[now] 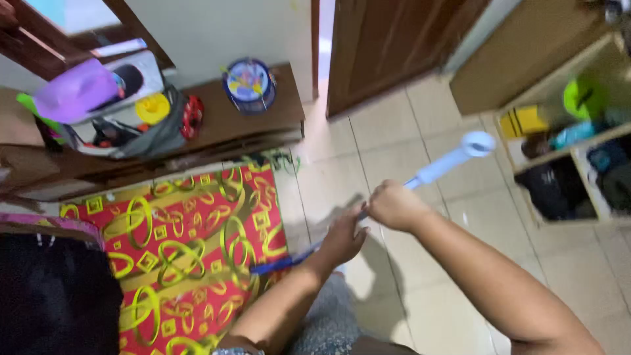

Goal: Picking up toys and placing them into storage containers to tidy the room

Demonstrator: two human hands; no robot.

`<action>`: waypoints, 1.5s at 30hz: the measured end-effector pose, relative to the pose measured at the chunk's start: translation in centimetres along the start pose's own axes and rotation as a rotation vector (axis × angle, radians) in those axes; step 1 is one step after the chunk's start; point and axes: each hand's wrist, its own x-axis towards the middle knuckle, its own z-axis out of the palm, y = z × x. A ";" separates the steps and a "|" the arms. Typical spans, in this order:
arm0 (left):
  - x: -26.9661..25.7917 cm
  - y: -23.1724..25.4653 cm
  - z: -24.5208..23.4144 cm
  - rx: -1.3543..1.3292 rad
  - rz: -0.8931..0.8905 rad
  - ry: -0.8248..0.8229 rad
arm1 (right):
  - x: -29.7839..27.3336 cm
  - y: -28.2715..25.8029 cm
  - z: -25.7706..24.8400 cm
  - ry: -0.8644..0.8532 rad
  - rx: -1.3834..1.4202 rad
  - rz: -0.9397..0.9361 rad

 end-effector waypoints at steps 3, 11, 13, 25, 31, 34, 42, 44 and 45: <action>4.5 2.7 -3.8 0.072 0.073 0.135 | 3.1 3.6 2.1 0.087 -0.074 -0.176; 15.0 -0.7 -2.0 0.252 -0.094 -0.105 | 2.8 14.3 -4.3 0.234 -0.196 -0.355; 16.5 -0.1 -2.3 0.283 -0.121 -0.099 | 2.5 17.0 -6.3 0.382 -0.115 -0.344; 22.8 2.0 -3.4 0.222 -0.214 0.328 | 4.5 32.9 -3.5 0.847 -0.091 -0.587; 19.3 -1.4 -3.6 0.200 -0.500 0.734 | 12.8 37.3 3.2 0.663 0.171 -0.603; 17.6 -1.7 -3.8 0.156 -0.609 0.913 | 17.8 37.5 4.6 0.586 0.194 -0.589; 21.0 -6.3 0.1 -0.163 -0.784 1.211 | 25.6 43.5 11.6 0.184 0.109 -0.157; 22.4 -6.6 -0.5 -0.178 -0.814 1.221 | 27.6 44.8 12.0 0.132 0.080 -0.190; 23.2 -6.3 0.1 -0.202 -0.842 1.211 | 27.8 45.4 12.6 0.067 0.050 -0.210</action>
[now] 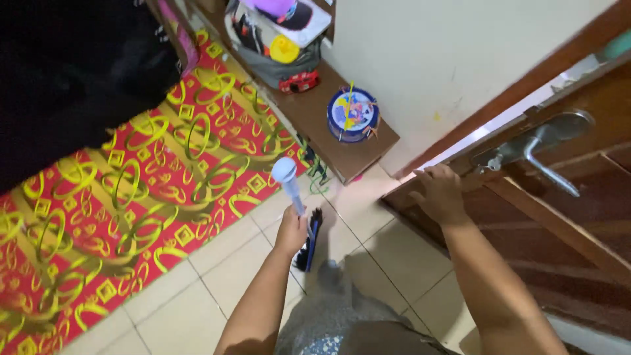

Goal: Picking up toys and placing them into storage containers to tidy the room

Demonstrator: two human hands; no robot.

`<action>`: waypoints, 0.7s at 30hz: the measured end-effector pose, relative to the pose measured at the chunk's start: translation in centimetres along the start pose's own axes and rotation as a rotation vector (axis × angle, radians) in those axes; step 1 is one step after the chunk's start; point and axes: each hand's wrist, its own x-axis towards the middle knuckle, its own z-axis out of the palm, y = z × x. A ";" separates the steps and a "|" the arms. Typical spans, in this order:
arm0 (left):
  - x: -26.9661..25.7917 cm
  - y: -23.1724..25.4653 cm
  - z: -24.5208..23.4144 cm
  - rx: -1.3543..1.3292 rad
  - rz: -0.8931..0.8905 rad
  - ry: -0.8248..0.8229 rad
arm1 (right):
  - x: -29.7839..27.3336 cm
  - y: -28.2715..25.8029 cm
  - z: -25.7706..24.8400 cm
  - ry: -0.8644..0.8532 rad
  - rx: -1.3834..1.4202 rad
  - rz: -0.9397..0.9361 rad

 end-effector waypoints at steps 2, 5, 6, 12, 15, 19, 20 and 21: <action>0.0 1.4 0.6 -0.017 -0.036 0.036 | 0.0 -0.5 0.6 -0.125 0.053 -0.007; 0.1 2.6 0.9 0.003 -0.094 0.091 | 0.5 -1.4 2.0 -0.196 0.058 -0.033; 0.0 2.9 1.3 0.033 -0.128 0.104 | 0.8 -1.4 2.5 -0.151 0.012 -0.055; -2.4 5.4 3.8 0.040 -0.277 0.251 | 2.6 3.8 7.7 -0.369 0.125 -0.114; -2.4 7.3 5.9 0.065 -0.320 0.329 | 4.7 5.0 12.0 0.071 -0.007 -0.455; -2.5 7.8 7.6 0.052 -0.373 0.393 | 4.9 5.1 10.0 0.245 0.176 -0.647; -2.2 7.3 8.1 0.043 -0.400 0.432 | 4.8 4.2 10.2 0.247 0.112 -0.518; -1.9 6.7 8.5 0.033 -0.426 0.471 | 4.7 3.2 10.4 0.249 0.049 -0.388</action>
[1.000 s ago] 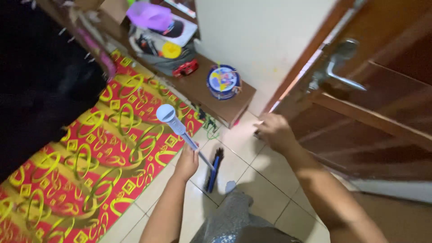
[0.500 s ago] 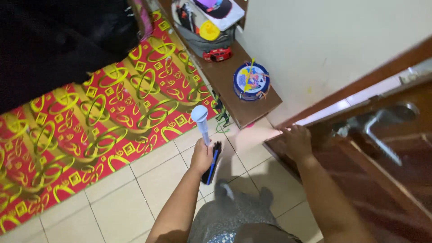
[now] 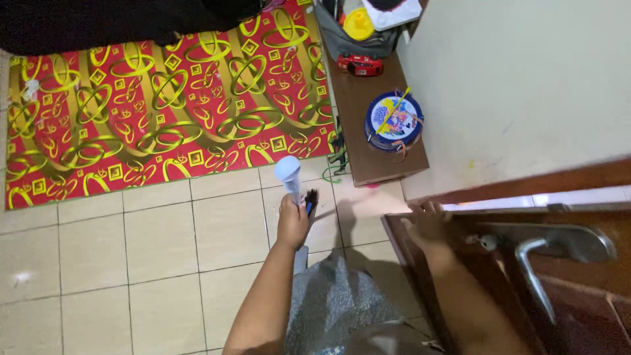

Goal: Picking up toys and placing them into storage containers to tidy the room

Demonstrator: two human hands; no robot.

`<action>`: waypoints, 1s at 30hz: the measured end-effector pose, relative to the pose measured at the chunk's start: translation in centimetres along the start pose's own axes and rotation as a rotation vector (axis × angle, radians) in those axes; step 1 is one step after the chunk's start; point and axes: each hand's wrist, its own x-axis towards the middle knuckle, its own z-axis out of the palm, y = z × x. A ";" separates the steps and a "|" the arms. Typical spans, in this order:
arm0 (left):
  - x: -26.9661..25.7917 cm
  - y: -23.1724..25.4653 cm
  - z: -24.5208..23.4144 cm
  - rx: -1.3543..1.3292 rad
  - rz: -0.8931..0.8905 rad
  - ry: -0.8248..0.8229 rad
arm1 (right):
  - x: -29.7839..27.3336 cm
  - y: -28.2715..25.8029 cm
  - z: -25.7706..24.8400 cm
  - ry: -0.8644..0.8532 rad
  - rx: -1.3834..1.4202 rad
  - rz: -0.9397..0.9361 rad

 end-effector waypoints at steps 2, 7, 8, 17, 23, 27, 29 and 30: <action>-0.1 0.6 -0.2 -0.062 -0.024 0.048 | 0.8 -1.1 1.1 -0.162 0.037 0.056; 1.8 0.1 1.1 -0.188 -0.047 0.109 | 2.8 -5.8 3.9 -0.511 0.231 0.134; 2.4 0.4 1.2 -0.250 -0.046 0.100 | 3.2 -7.1 4.6 -0.443 0.230 0.122; 9.5 -10.3 5.5 -0.459 -0.216 0.234 | 7.4 -16.5 16.5 -0.573 0.503 0.242; 11.4 -20.4 11.7 -0.489 -0.417 0.302 | 8.4 -18.4 31.1 -0.754 0.746 0.387; 14.3 -22.5 12.4 -0.545 -0.337 0.481 | 9.8 -19.9 41.9 -0.826 0.772 0.491; 16.2 -22.8 12.3 -0.488 -0.257 0.562 | 9.1 -20.0 48.3 -0.661 0.773 0.417; 17.1 -22.8 12.2 -0.437 -0.170 0.647 | 8.6 -19.9 51.5 -0.485 0.767 0.338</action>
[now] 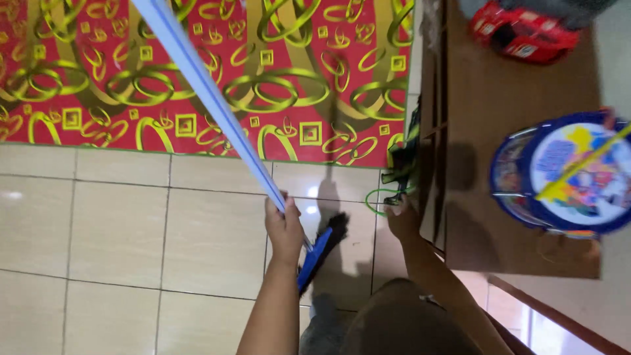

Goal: Picking up toys and placing them into storage containers to tidy the room

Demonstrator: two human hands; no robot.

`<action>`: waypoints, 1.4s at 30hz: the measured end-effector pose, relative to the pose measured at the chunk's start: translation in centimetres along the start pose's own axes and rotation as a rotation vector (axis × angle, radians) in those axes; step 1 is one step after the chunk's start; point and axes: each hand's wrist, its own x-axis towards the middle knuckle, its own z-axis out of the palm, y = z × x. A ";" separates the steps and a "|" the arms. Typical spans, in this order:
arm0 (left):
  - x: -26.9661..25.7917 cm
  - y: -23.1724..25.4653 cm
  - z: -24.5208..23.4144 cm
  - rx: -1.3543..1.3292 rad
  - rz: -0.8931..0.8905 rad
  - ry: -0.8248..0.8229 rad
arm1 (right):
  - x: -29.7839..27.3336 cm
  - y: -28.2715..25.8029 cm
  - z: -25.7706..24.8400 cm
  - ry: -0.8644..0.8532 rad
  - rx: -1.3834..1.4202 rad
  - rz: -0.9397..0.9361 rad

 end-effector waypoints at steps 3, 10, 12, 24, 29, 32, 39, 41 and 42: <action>1.6 1.4 2.1 -0.096 0.153 0.029 | 3.2 0.7 2.9 -0.006 -0.031 0.143; 2.1 -4.1 4.4 -0.052 0.336 0.113 | 9.2 8.6 12.4 0.153 -0.283 0.220; 1.3 -5.2 3.9 -0.048 0.324 0.202 | 10.2 14.0 15.5 0.142 -0.410 0.037; -0.9 -8.8 1.2 0.024 0.277 0.309 | 4.9 8.3 17.3 0.601 -0.296 0.107; -4.3 -10.6 0.6 0.186 -0.054 0.131 | -5.7 -6.0 5.5 0.120 0.593 0.576; -7.9 -8.3 -1.5 0.137 -0.274 0.008 | -10.5 -7.5 0.4 -0.029 0.628 0.483; -12.1 0.7 -5.8 0.110 -0.557 -0.101 | -14.8 -20.3 -22.5 -0.358 0.425 0.228; -11.6 2.7 -6.4 0.086 -0.513 -0.163 | -14.6 -18.6 -23.6 -0.283 0.491 0.144; -11.7 3.6 -6.9 0.076 -0.488 -0.226 | -14.8 -17.5 -24.0 -0.223 0.550 0.075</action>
